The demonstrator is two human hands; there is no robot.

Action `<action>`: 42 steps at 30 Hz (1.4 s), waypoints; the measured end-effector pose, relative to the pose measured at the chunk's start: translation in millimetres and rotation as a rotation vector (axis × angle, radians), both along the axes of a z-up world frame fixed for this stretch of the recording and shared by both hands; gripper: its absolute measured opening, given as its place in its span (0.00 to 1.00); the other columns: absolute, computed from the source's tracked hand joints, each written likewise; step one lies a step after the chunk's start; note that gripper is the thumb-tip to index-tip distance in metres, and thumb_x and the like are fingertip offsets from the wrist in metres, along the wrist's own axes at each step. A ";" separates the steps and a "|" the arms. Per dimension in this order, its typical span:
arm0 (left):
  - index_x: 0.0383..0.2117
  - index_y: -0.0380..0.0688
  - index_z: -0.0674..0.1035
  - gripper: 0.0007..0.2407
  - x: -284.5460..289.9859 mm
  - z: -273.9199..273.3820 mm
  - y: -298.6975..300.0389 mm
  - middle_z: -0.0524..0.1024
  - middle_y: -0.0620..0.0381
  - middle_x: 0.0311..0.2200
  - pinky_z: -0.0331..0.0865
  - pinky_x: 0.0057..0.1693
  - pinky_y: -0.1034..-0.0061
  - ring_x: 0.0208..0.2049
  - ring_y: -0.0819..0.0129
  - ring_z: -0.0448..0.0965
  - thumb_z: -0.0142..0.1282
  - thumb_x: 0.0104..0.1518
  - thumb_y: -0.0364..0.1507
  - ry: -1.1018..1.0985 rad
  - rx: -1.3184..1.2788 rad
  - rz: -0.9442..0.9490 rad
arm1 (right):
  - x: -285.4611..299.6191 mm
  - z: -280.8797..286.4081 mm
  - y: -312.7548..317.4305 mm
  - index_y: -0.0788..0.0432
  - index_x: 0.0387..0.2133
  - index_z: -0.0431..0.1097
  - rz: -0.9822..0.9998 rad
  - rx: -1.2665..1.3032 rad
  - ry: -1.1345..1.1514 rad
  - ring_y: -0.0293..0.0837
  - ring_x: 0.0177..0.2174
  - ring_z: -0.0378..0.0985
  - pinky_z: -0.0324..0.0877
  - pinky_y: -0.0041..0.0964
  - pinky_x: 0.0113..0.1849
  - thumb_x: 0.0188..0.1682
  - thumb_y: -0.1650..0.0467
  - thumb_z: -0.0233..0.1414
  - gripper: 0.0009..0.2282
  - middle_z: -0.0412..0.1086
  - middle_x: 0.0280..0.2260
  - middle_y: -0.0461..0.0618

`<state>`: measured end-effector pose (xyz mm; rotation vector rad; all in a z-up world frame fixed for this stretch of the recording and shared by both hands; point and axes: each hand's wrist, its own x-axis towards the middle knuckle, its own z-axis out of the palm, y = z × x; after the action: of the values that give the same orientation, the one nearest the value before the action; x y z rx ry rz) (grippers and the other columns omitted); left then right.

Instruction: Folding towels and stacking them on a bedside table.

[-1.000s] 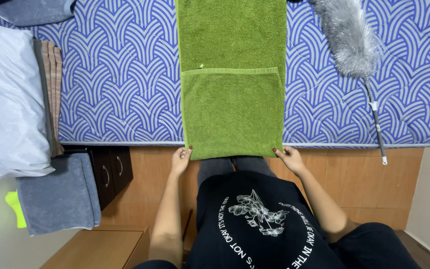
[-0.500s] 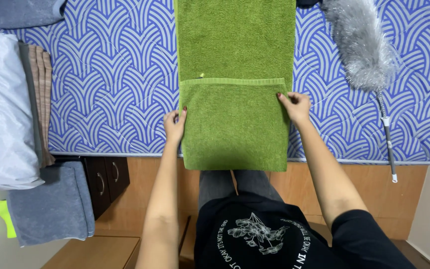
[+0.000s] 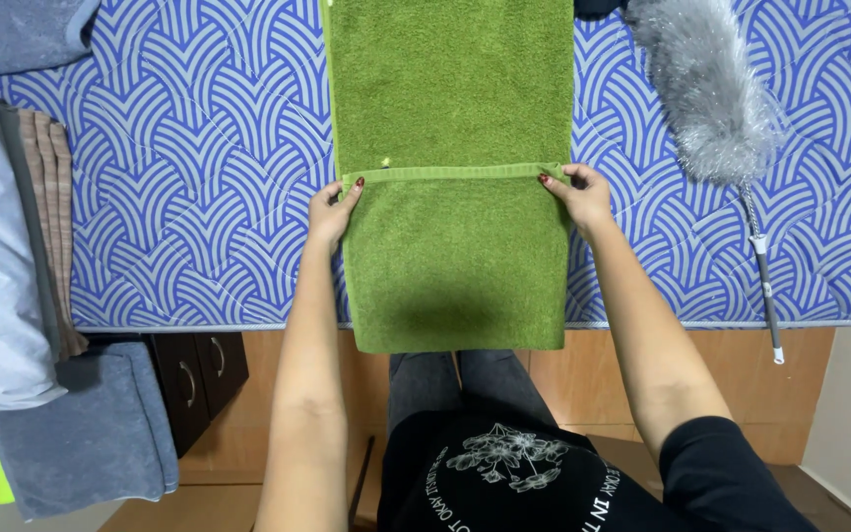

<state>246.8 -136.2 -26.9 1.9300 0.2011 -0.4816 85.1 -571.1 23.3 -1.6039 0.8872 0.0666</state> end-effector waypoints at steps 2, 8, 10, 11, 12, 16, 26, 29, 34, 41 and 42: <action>0.47 0.35 0.83 0.16 1.9 15.4 4.7 0.80 0.54 0.37 0.69 0.42 0.79 0.35 0.75 0.74 0.65 0.60 0.35 0.224 -0.137 -0.025 | 0.0 1.5 -3.0 0.60 0.40 0.75 0.032 0.032 0.047 0.30 0.32 0.73 0.70 0.25 0.37 0.45 0.72 0.66 0.11 0.75 0.34 0.41; 0.47 0.34 0.83 0.11 -4.5 24.6 18.7 0.83 0.56 0.35 0.68 0.37 0.87 0.31 0.80 0.77 0.65 0.59 0.23 0.042 -0.251 -0.103 | -7.4 13.3 -15.7 0.61 0.49 0.71 0.105 0.100 -0.076 0.29 0.35 0.74 0.72 0.23 0.40 0.47 0.77 0.62 0.17 0.75 0.37 0.41; 0.47 0.35 0.83 0.11 -20.3 63.3 20.4 0.83 0.57 0.36 0.69 0.37 0.88 0.32 0.82 0.78 0.64 0.59 0.23 0.012 -0.241 -0.108 | -25.3 31.8 -13.9 0.61 0.52 0.70 0.117 0.110 -0.117 0.29 0.35 0.72 0.71 0.23 0.39 0.47 0.78 0.62 0.18 0.72 0.36 0.40; 0.47 0.35 0.83 0.11 -27.2 83.3 20.9 0.84 0.59 0.37 0.71 0.37 0.90 0.32 0.84 0.79 0.63 0.58 0.22 -0.020 -0.232 -0.112 | -33.5 41.7 -13.3 0.61 0.54 0.68 0.130 0.117 -0.159 0.29 0.34 0.70 0.70 0.24 0.39 0.47 0.79 0.62 0.20 0.69 0.35 0.39; 0.47 0.35 0.83 0.11 -39.7 100.3 27.1 0.84 0.59 0.37 0.71 0.37 0.90 0.32 0.84 0.79 0.63 0.58 0.22 -0.023 -0.233 -0.114 | -42.5 65.5 -7.1 0.61 0.54 0.68 0.128 0.116 -0.163 0.29 0.34 0.70 0.70 0.24 0.39 0.47 0.79 0.62 0.20 0.69 0.35 0.39; 0.59 0.35 0.76 0.21 -90.6 170.0 52.6 0.76 0.53 0.36 0.72 0.43 0.85 0.34 0.79 0.75 0.63 0.58 0.18 -0.047 -0.228 -0.122 | -84.3 141.9 12.1 0.55 0.61 0.61 0.246 0.088 -0.132 0.30 0.28 0.61 0.63 0.23 0.32 0.41 0.80 0.62 0.32 0.59 0.27 0.36; 0.54 0.38 0.80 0.25 -205.4 342.9 122.5 0.88 0.49 0.38 0.77 0.43 0.77 0.32 0.71 0.84 0.63 0.45 0.13 0.566 -0.162 -0.202 | -182.3 313.8 34.9 0.52 0.45 0.80 0.730 0.073 0.310 0.39 0.39 0.84 0.70 0.38 0.50 0.35 0.77 0.66 0.21 0.80 0.42 0.45; 0.50 0.36 0.82 0.21 -203.2 367.9 134.6 0.89 0.50 0.40 0.79 0.48 0.77 0.37 0.73 0.87 0.65 0.46 0.14 0.448 -0.234 -0.328 | -175.5 342.2 32.4 0.49 0.45 0.81 0.763 0.198 0.438 0.40 0.38 0.84 0.78 0.39 0.48 0.35 0.75 0.66 0.20 0.81 0.40 0.44; 0.45 0.36 0.82 0.14 -128.3 340.2 106.6 0.85 0.51 0.43 0.81 0.46 0.71 0.37 0.69 0.87 0.64 0.50 0.18 0.099 -0.208 -0.237 | -127.6 326.1 7.9 0.55 0.45 0.79 0.643 0.029 0.156 0.43 0.42 0.82 0.73 0.43 0.49 0.37 0.75 0.63 0.19 0.80 0.42 0.48; 0.57 0.31 0.73 0.18 48.2 228.7 13.9 0.77 0.43 0.56 0.75 0.62 0.71 0.54 0.62 0.81 0.59 0.61 0.16 -0.290 -0.393 -0.087 | 31.2 239.4 -20.6 0.61 0.52 0.72 0.333 -0.104 -0.265 0.43 0.47 0.77 0.74 0.40 0.51 0.49 0.74 0.62 0.17 0.75 0.49 0.51; 0.57 0.31 0.73 0.18 66.7 194.1 4.1 0.77 0.43 0.56 0.75 0.62 0.71 0.54 0.62 0.81 0.59 0.61 0.16 -0.288 -0.394 -0.086 | 52.5 198.4 -26.0 0.61 0.52 0.72 0.334 -0.105 -0.263 0.43 0.47 0.77 0.74 0.40 0.51 0.49 0.74 0.62 0.17 0.75 0.49 0.51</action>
<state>313.5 -132.0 167.2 1.5998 -0.1549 -0.2692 137.6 -597.1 221.7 -1.7983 0.4219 0.0426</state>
